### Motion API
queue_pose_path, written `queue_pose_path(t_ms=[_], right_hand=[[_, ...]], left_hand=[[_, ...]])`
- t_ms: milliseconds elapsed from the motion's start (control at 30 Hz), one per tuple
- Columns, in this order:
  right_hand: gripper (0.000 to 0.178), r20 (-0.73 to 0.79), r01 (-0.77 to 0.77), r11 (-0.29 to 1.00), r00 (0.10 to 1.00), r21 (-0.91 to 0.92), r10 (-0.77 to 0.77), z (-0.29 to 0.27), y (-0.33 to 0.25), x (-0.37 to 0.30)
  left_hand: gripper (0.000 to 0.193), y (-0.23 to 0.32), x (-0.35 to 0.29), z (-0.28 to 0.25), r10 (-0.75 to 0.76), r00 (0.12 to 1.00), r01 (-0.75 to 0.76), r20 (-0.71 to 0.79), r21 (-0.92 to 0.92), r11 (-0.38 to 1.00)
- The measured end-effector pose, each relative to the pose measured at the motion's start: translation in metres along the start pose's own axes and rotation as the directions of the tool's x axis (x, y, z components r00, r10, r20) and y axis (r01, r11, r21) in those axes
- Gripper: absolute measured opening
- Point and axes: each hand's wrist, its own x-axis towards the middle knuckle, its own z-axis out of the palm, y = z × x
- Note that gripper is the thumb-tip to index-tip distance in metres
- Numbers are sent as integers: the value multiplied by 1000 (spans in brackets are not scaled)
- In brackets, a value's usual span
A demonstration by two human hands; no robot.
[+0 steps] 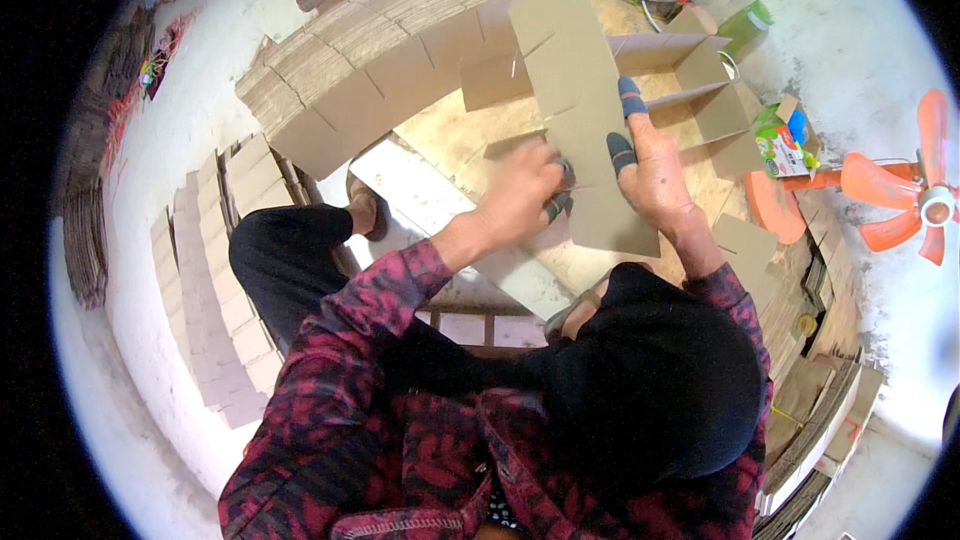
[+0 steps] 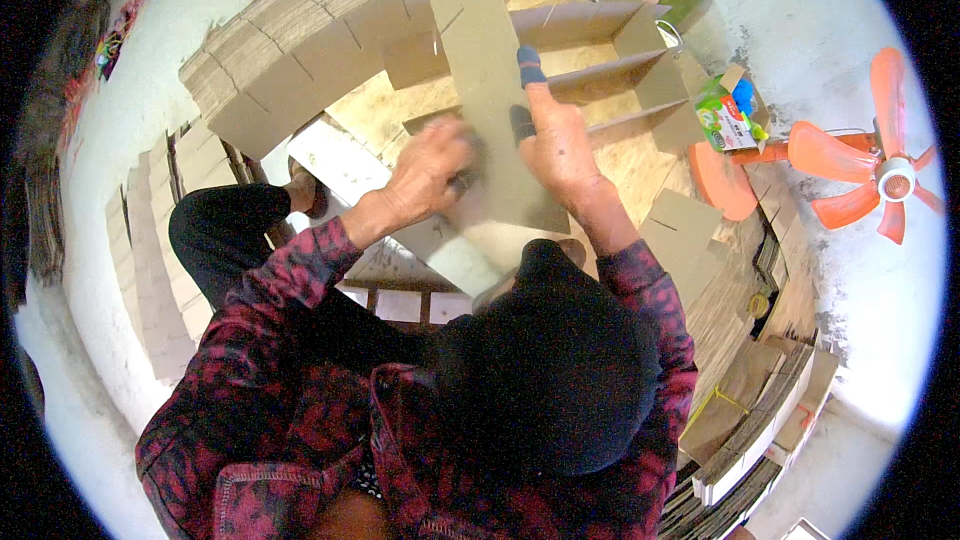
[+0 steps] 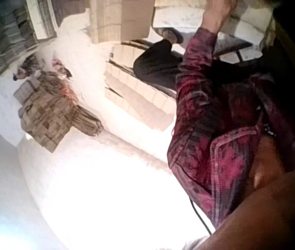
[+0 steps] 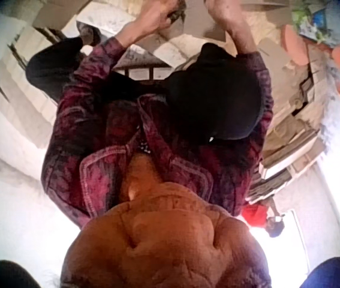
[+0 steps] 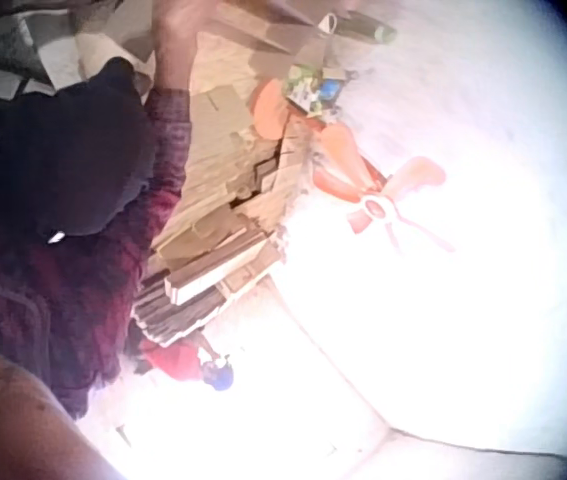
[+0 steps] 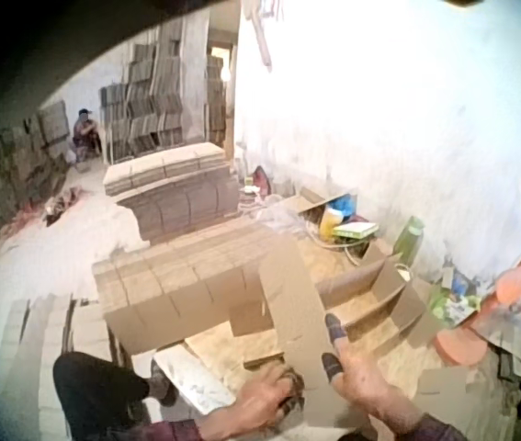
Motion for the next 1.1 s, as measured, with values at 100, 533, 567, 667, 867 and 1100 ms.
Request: queue_pose_path(t_ms=[100, 533, 567, 667, 867, 1100], right_hand=[[65, 41, -123, 992, 991, -35, 124, -7, -4, -6], [58, 98, 35, 996, 995, -78, -27, 20, 15, -14], [47, 122, 5, 995, 993, -100, 7, 25, 14, -18], [38, 196, -70, 992, 976, -108, 90, 35, 5, -28], [41, 197, -45, 998, 979, -38, 52, 27, 4, -25], [38, 139, 74, 997, 988, -14, -71, 35, 18, -22]], left_hand=[[26, -15, 14, -1, 33, 965, 21, -260, 202, 979], [18, -48, 19, -10, -281, 896, 288, 344, 33, 957], [20, -45, 20, -9, -279, 892, 296, 355, 6, 955], [27, -56, 26, -8, -104, 991, 108, 88, -51, 993], [28, -140, 61, -1, -365, 929, 371, -64, 162, 914], [19, -167, 66, 0, -286, 894, 309, 345, -11, 951]])
